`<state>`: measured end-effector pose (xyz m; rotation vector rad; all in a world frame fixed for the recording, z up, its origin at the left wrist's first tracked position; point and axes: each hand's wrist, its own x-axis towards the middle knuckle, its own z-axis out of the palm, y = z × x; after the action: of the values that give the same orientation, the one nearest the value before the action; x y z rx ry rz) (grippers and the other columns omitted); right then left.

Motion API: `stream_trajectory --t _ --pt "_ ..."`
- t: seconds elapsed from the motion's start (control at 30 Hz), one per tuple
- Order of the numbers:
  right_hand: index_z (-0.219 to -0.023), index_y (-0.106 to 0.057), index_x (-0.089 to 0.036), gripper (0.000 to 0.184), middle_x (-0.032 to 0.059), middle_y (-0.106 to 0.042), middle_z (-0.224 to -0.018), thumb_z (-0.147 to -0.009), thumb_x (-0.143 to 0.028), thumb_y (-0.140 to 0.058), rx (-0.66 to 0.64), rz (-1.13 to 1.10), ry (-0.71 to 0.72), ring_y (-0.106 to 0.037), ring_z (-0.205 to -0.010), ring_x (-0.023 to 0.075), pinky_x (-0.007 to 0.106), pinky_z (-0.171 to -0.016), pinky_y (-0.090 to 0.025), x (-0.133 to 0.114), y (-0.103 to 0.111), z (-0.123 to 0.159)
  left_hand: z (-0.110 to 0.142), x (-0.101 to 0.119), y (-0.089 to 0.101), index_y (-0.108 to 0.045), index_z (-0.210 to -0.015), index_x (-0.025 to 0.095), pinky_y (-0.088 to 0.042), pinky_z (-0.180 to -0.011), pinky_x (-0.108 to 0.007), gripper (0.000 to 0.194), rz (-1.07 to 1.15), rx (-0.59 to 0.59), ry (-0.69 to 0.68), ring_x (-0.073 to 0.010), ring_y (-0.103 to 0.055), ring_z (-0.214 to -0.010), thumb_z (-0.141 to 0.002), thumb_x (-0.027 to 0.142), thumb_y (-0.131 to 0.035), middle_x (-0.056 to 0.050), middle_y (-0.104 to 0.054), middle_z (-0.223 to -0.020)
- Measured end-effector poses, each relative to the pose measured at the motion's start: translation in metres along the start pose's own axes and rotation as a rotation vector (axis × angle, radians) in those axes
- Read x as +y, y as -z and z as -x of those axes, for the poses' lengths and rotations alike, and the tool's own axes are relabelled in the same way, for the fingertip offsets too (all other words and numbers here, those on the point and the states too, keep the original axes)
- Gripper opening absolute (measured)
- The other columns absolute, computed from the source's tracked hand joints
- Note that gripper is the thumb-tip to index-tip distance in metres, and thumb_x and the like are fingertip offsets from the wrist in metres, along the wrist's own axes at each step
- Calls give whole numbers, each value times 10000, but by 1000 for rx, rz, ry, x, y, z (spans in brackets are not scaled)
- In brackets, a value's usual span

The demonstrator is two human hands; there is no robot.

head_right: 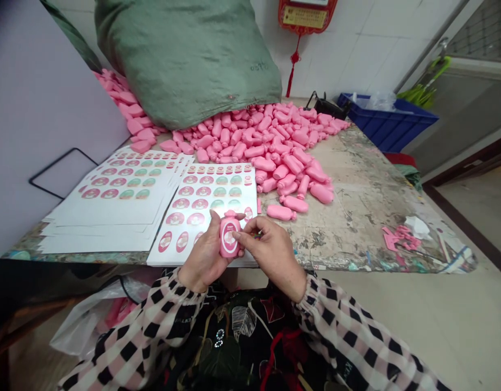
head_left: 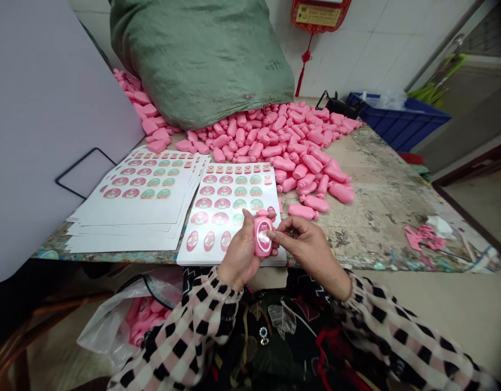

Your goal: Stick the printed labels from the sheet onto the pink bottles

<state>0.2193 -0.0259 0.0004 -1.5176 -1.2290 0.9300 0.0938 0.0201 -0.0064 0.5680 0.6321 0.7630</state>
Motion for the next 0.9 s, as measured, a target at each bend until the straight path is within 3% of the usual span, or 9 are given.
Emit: stream_trajectory --t 0.47,0.8,0.9 --pt "-730 -567 -196 233 11 -665 -647 -749 -412 -652 -15 -37 -7 -622 -570 154 284 -574 -484 3 -2 0 -1 0 3 -592 -1061 170 -454 -452 -186 627 17 -5 -25 -85 -522 -589 -761 682 -388 -57 -586 -883" --pt "-731 -567 -196 219 8 -666 -645 -753 -398 -648 -15 -35 -11 -620 -569 152 284 -586 -482 1 -2 1 0 -2 3 -610 -1037 174 -440 -446 -185 635 1 -7 -25 -84 -515 -561 -752 696 -386 -24 -560 -763" --pt "-719 -567 -195 210 8 -666 -649 -746 -382 -658 -7 -25 -15 -617 -577 148 273 -578 -472 0 -2 0 0 -1 2 -607 -1051 180 -442 -449 -187 643 -18 -1 -19 -90 -521 -583 -755 700 -371 -38 -574 -815"
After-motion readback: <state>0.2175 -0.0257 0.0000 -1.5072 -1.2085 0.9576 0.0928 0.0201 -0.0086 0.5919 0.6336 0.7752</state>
